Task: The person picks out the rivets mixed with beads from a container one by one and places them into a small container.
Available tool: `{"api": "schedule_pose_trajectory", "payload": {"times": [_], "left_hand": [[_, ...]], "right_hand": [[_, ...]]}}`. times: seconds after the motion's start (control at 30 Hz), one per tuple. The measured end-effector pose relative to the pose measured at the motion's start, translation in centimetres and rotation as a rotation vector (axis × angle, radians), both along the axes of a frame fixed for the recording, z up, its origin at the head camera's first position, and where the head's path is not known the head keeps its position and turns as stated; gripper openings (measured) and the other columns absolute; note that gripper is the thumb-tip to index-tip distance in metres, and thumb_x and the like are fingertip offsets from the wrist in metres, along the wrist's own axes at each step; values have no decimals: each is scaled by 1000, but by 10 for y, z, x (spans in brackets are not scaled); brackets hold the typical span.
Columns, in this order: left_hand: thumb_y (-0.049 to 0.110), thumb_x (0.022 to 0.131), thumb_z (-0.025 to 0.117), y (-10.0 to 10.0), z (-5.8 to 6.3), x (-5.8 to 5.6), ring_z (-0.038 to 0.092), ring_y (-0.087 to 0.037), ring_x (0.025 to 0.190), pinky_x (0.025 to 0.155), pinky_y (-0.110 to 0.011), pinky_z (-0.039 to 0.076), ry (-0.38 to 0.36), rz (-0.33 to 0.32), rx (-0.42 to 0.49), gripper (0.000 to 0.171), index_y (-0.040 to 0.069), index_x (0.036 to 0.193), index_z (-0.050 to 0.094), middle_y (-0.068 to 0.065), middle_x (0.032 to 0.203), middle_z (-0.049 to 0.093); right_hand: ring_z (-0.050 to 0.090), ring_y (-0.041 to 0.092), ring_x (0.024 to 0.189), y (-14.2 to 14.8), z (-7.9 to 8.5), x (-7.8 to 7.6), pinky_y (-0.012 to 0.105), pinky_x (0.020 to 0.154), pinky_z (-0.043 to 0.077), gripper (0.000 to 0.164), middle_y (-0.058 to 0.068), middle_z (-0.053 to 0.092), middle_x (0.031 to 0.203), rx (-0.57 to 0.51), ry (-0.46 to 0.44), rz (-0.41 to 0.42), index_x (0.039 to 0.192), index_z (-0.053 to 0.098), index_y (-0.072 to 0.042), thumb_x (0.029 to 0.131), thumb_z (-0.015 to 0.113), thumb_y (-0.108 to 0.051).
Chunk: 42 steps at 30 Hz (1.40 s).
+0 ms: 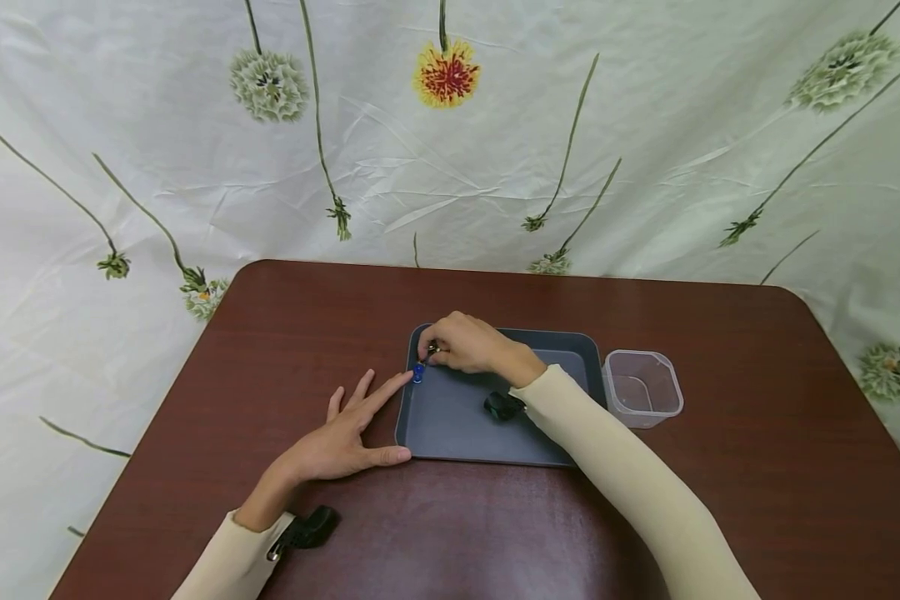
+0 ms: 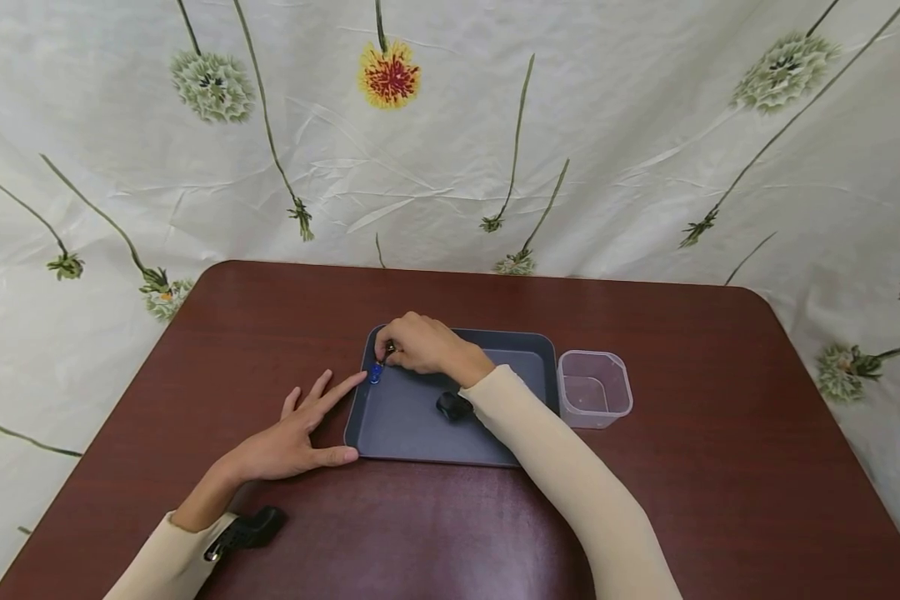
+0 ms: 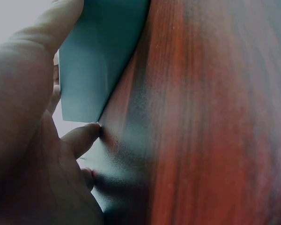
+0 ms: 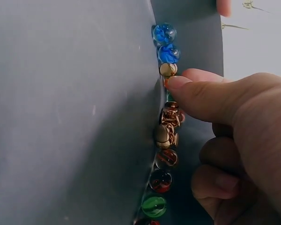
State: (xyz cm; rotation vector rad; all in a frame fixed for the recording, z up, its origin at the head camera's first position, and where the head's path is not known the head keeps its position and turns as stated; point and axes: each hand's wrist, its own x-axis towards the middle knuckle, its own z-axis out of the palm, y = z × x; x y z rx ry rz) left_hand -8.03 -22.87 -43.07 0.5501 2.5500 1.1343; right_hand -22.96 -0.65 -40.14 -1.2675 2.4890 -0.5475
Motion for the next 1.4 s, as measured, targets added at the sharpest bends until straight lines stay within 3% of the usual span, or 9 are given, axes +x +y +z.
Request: {"api": "schedule_pose_trajectory", "payload": {"times": [0.43,0.77,1.0,1.4], "left_hand": [[45,88,76,0,0,0,-7,-42,154,111,-72,-13,3,-5,1,94,37,161,16,-9,167,18],[45,88,76,0,1,1,-7,-42,154,111,-72,-13,0,-1,0,95,36,161,17,-7,167,20],[44,88,76,0,1,1,-8,-42,154,110,-72,-14,0,-4,4,95,35,161,17,-7,167,20],[45,89,75,0,0,0,-8,-43,154,110,-72,-14,-3,-5,-3,94,37,161,16,-7,167,19]], "right_hand": [[45,6,53,-3,0,4,20,52,36,9,-5,51,57,27,11,11,103,75,-19,96,70,-19],[46,8,58,-4,-2,6,22,53,36,6,-4,58,70,43,5,-4,101,74,-20,97,70,-20],[49,7,62,-4,-3,8,21,56,38,5,-7,60,76,51,51,11,97,72,-21,98,68,-23],[49,7,62,-3,-4,9,21,57,38,9,-8,62,78,43,72,43,92,69,-22,99,65,-23]]}}
